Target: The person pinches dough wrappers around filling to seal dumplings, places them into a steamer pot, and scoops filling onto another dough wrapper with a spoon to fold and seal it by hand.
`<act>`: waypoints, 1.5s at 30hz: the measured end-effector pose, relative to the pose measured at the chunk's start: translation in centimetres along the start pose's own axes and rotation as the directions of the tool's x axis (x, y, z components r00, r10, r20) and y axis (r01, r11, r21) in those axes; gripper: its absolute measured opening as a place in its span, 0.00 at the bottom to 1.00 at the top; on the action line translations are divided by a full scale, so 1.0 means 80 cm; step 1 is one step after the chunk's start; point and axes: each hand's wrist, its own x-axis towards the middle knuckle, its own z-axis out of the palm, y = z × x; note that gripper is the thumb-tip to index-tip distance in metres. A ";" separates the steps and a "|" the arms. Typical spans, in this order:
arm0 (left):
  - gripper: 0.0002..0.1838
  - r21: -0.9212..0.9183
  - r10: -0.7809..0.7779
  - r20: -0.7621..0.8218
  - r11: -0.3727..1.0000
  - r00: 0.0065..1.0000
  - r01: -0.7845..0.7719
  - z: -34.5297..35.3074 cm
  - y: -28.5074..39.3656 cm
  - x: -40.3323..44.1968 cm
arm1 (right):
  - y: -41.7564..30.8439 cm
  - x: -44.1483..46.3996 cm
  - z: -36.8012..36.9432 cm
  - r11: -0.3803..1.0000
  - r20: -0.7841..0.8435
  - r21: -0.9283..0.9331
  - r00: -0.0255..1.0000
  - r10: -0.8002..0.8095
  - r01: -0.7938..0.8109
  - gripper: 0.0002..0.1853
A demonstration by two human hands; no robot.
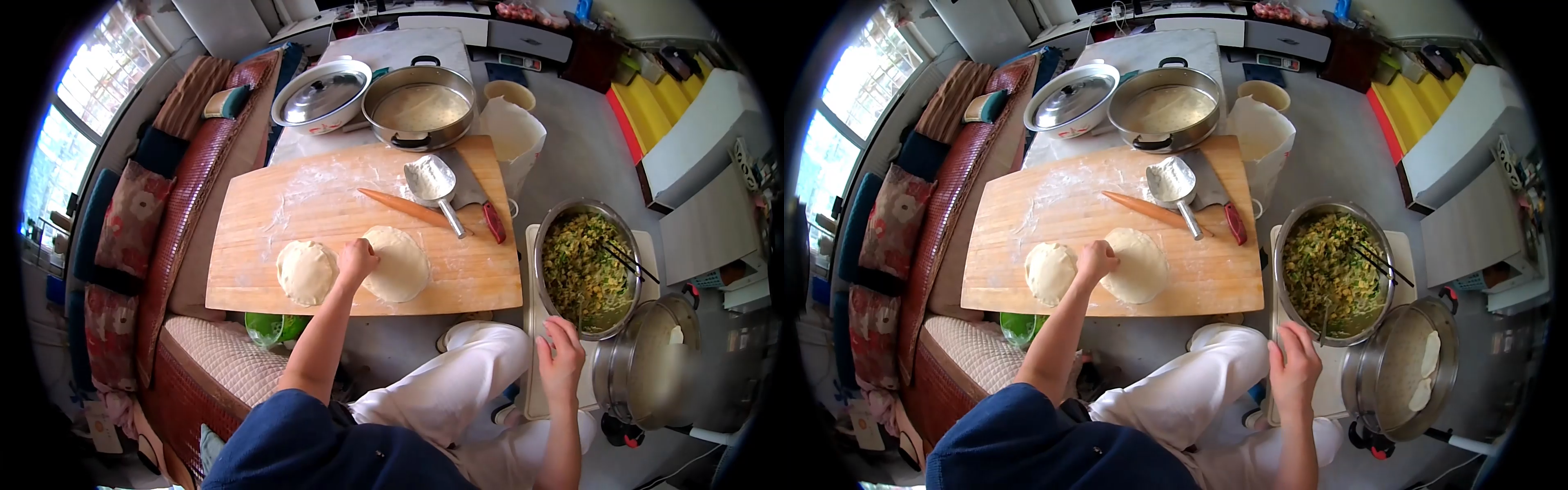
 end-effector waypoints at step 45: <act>0.22 -0.365 0.720 0.246 -0.552 0.649 0.750 0.064 0.368 -0.153 | 0.105 0.095 -0.040 0.963 -0.327 -0.270 0.940 -0.096 0.005 0.12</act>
